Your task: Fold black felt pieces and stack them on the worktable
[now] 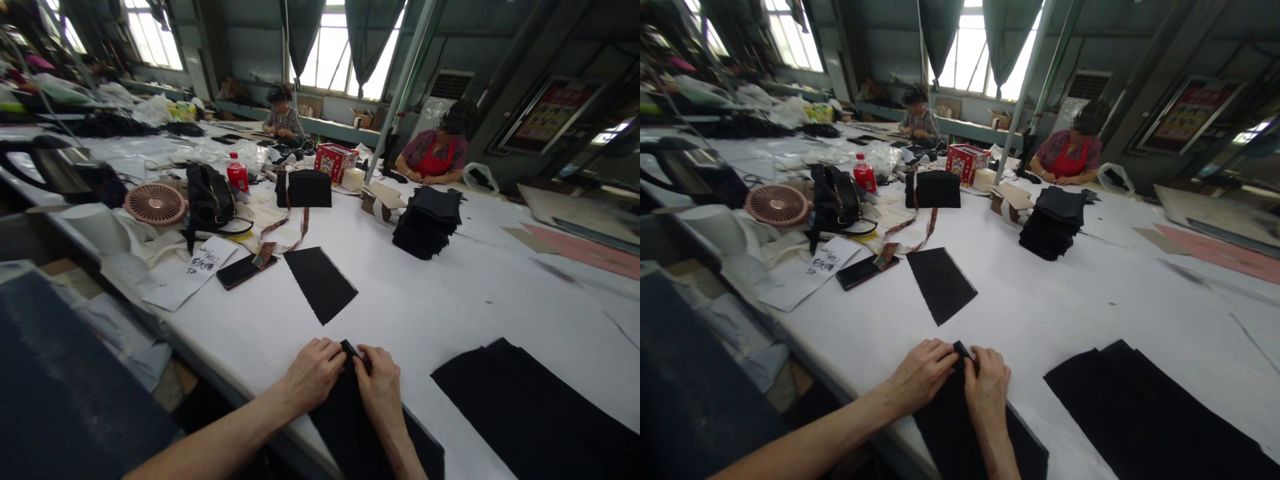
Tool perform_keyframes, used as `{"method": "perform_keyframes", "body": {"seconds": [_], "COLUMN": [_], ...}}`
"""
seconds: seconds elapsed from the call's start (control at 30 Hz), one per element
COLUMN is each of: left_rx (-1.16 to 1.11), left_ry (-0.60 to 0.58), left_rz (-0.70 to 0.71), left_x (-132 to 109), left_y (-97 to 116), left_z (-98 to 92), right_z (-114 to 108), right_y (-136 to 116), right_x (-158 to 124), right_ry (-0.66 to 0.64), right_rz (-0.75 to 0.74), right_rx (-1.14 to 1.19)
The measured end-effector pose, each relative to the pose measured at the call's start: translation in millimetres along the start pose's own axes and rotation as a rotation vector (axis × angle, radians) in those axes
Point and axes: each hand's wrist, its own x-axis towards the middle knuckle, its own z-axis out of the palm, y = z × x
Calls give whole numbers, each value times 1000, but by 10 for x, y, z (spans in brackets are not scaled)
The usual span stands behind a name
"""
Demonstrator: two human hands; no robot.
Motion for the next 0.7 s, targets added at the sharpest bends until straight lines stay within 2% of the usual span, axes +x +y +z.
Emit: {"method": "perform_keyframes", "body": {"seconds": [0.2,0.33,0.43,0.7], "left_rx": [23,13,-7,-6], "left_ry": [-13,-9,13,34], "left_rz": [15,0,-3,-29], "left_x": [42,33,7,-15], "left_y": [-27,-29,-30,-39], "left_z": [-14,-3,20,84], "right_z": [57,124,141,123], "right_y": [94,119,95,20], "right_x": [-81,-179,-225,-245], "right_ry": [25,94,92,59], "right_rz": [-95,-234,-319,-406], "right_rx": [14,-122,-244,-380]}}
